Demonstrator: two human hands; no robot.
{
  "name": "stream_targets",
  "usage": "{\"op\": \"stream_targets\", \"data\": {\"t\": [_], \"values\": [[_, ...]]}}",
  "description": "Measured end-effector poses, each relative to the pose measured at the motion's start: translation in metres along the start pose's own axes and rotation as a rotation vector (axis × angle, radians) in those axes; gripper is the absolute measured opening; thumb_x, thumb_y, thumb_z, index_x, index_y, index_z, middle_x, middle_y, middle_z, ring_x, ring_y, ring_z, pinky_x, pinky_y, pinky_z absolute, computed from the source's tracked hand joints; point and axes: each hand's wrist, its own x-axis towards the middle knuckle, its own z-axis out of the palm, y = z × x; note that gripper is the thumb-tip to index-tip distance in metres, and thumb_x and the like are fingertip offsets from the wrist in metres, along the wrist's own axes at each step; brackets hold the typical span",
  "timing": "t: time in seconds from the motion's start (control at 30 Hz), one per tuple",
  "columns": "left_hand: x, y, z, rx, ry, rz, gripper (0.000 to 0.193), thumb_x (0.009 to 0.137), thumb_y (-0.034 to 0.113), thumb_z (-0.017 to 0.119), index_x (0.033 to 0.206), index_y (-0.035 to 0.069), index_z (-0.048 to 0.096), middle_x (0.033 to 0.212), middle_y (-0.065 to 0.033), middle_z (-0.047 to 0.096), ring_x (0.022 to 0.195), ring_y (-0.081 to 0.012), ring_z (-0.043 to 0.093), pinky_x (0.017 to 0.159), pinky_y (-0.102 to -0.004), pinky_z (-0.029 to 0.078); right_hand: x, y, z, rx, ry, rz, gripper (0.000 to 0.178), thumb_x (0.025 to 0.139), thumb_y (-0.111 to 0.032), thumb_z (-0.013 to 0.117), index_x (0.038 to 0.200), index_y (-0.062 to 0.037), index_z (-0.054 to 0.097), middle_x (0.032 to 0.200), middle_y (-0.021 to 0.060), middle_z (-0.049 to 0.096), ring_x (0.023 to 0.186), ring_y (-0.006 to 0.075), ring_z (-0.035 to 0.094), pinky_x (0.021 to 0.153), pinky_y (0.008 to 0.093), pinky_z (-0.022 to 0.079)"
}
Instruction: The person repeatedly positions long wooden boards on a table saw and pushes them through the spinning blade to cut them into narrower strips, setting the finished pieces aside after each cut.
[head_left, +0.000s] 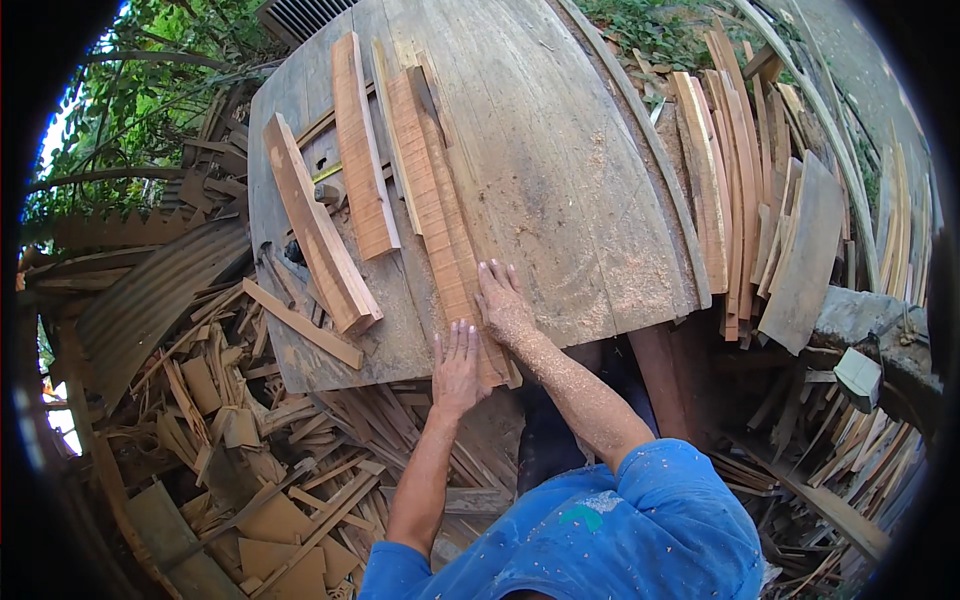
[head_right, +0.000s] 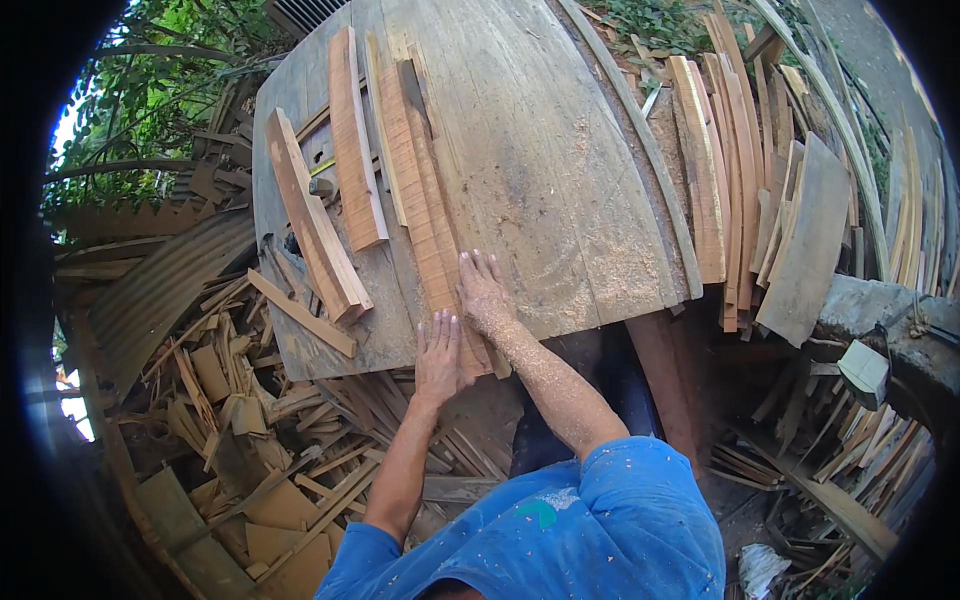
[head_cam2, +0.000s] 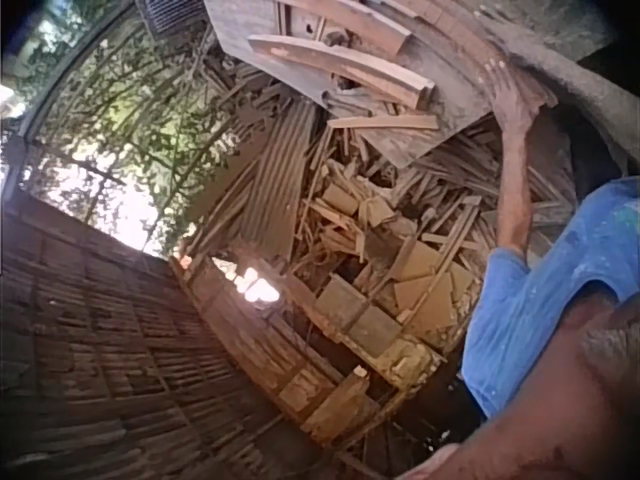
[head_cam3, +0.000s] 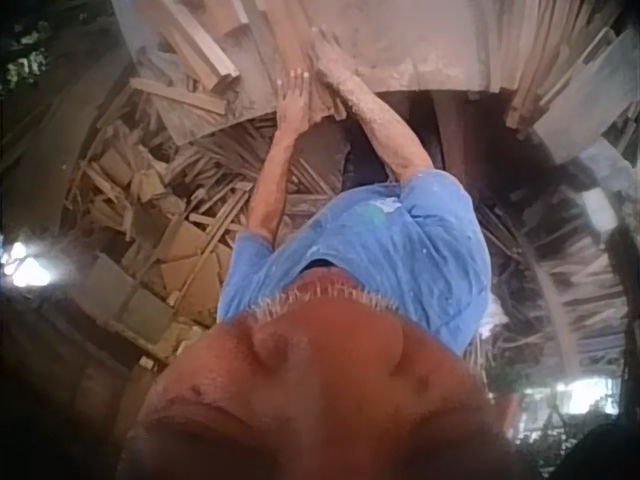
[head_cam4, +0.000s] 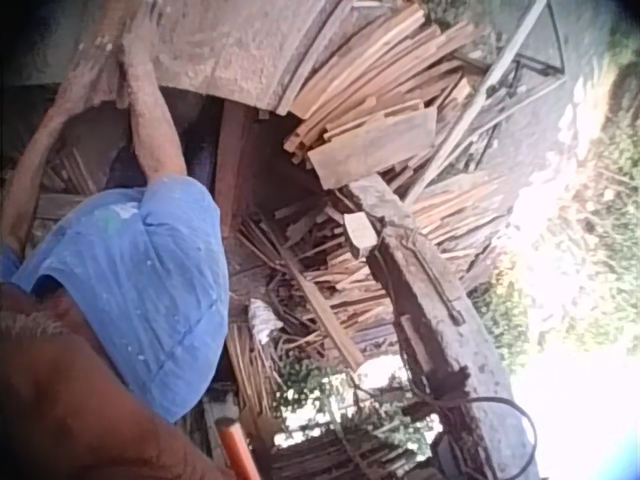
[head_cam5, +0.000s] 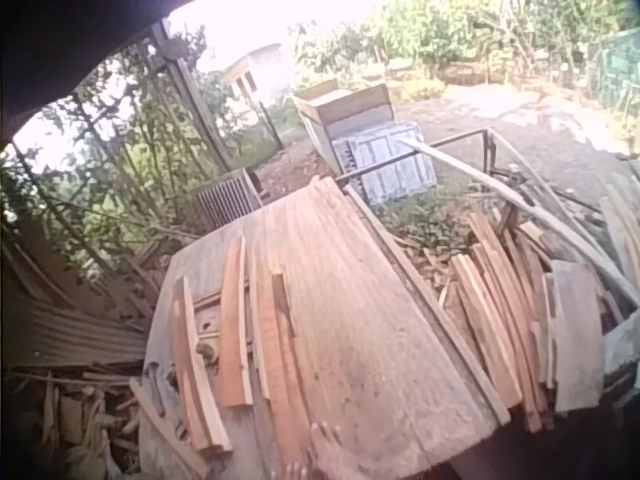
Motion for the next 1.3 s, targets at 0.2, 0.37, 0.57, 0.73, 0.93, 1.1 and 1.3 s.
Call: {"op": "stream_targets", "data": {"t": [0.2, 0.37, 0.57, 0.73, 0.93, 1.1, 1.3], "values": [[0.006, -0.001, -0.005, 0.013, 0.023, -0.008, 0.131, 0.053, 0.039, 0.092, 0.156, -0.005, 0.024, 0.165, -0.0211, 0.021, 0.156, -0.0309, 0.016, 0.125, -0.0560, 0.010, 0.002, 0.002, 0.002, 0.010, 0.046, -0.012, 0.057, 0.100, -0.023, 0.053, 0.147, 0.0058, 0.039, 0.149, 0.0234, 0.048, 0.145, 0.0361, 0.038, 0.123, 0.0494, 0.022], [0.014, -0.008, -0.011, -0.018, 0.001, -0.015, 0.129, 0.057, 0.040, 0.091, 0.158, -0.002, 0.022, 0.166, -0.0195, 0.021, 0.156, -0.0300, 0.015, 0.125, -0.0561, 0.010, -0.002, 0.004, 0.000, -0.023, -0.010, -0.027, 0.058, 0.101, -0.026, 0.050, 0.148, 0.0053, 0.039, 0.151, 0.0213, 0.047, 0.147, 0.0349, 0.035, 0.124, 0.0481, 0.020], [0.023, -0.022, -0.019, -0.034, 0.019, -0.010, 0.122, 0.061, 0.038, 0.089, 0.158, 0.001, 0.025, 0.166, -0.0160, 0.024, 0.156, -0.0283, 0.017, 0.126, -0.0557, 0.010, -0.027, 0.001, -0.005, -0.108, -0.074, -0.053, 0.061, 0.100, -0.026, 0.055, 0.148, 0.0063, 0.039, 0.150, 0.0261, 0.045, 0.145, 0.0362, 0.037, 0.123, 0.0472, 0.022], [0.035, -0.033, -0.013, -0.033, 0.101, -0.024, 0.123, 0.061, 0.040, 0.090, 0.158, 0.002, 0.025, 0.166, -0.0148, 0.023, 0.156, -0.0274, 0.016, 0.125, -0.0568, 0.010, -0.050, -0.006, -0.012, -0.158, -0.125, -0.117, 0.070, 0.097, -0.030, 0.060, 0.148, 0.0102, 0.034, 0.150, 0.0293, 0.043, 0.146, 0.0396, 0.035, 0.123, 0.0479, 0.021], [0.047, -0.039, -0.011, -0.093, 0.146, 0.004, 0.125, 0.062, 0.044, 0.089, 0.158, 0.002, 0.023, 0.167, -0.0141, 0.021, 0.156, -0.0272, 0.014, 0.125, -0.0581, 0.010, -0.064, -0.007, -0.023, -0.157, -0.156, -0.172, 0.086, 0.089, -0.035, 0.069, 0.151, 0.0100, 0.029, 0.154, 0.0295, 0.038, 0.148, 0.0406, 0.031, 0.124, 0.0483, 0.020], [0.063, -0.050, -0.018, -0.090, 0.134, 0.002, 0.128, 0.059, 0.045, 0.091, 0.159, 0.002, 0.023, 0.167, -0.0142, 0.020, 0.157, -0.0269, 0.013, 0.125, -0.0580, 0.009, -0.060, -0.005, -0.033, -0.142, -0.198, -0.230, 0.094, 0.084, -0.036, 0.074, 0.153, 0.0070, 0.027, 0.155, 0.0291, 0.037, 0.150, 0.0392, 0.029, 0.124, 0.0483, 0.020], [0.072, -0.058, -0.033, -0.029, 0.033, -0.026, 0.129, 0.061, 0.048, 0.090, 0.159, 0.003, 0.020, 0.168, -0.0119, 0.017, 0.157, -0.0252, 0.011, 0.125, -0.0601, 0.008, -0.035, 0.026, -0.052, -0.222, -0.115, -0.269, 0.086, 0.084, -0.028, 0.069, 0.156, -0.0033, 0.030, 0.161, 0.0155, 0.036, 0.152, 0.0319, 0.029, 0.125, 0.0461, 0.017]]}}
